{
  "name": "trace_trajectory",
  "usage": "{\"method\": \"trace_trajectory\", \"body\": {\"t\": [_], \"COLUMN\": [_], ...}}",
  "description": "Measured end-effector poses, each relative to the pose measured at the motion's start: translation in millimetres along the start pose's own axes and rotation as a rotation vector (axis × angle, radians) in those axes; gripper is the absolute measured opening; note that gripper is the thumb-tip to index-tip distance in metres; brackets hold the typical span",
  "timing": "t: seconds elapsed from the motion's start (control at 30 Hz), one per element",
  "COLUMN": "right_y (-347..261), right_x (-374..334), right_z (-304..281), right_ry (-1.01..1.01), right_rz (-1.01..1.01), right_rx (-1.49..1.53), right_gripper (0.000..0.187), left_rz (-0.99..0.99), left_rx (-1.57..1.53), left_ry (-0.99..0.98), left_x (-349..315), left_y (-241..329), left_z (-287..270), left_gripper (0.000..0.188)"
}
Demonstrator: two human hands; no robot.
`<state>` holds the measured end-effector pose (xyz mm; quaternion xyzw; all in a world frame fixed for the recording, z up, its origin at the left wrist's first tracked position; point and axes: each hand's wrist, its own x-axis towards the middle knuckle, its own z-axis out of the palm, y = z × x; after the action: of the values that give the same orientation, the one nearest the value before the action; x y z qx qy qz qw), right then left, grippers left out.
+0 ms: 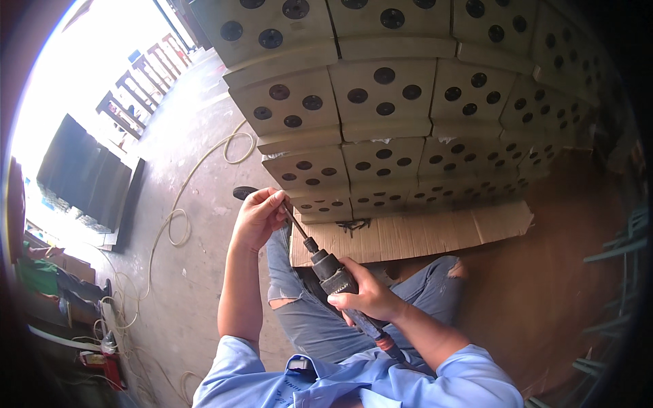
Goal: The person sits on the floor and uses a pneumatic screwdriver to fasten screws into the side of stacked cardboard crates. They repeatedly pick up screws, align them with pre-drilled holes, and drive them in to secure the crates together.
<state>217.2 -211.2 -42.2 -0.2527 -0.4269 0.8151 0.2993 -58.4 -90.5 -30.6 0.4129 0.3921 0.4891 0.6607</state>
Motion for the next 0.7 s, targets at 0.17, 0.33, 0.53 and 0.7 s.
{"method": "trace_trajectory", "body": {"t": [0.17,0.33,0.53,0.7], "right_y": [1.5,0.2,-0.8,2.0], "right_x": [-0.9,0.4,0.7,3.5], "right_z": [-3.1,-0.3,-3.5,-9.3], "right_ry": [-0.022,-0.020,0.001,0.027], "right_rz": [0.000,-0.011,0.027,0.004], "right_rx": [0.009,0.044,0.026,-0.206], "right_gripper": [0.052,0.054,0.056,0.058], "left_rz": [-0.042,-0.035,-0.076,-0.198], "left_rx": [0.080,0.047,0.247,0.580], "left_ry": [-0.018,-0.008,-0.029,-0.166], "left_x": [0.1,-0.6,2.9,8.4], "left_y": [14.9,21.8,26.1,52.5], "left_z": [-0.9,7.4,-1.4,0.7], "left_gripper": [0.022,0.023,0.025,0.026]}}
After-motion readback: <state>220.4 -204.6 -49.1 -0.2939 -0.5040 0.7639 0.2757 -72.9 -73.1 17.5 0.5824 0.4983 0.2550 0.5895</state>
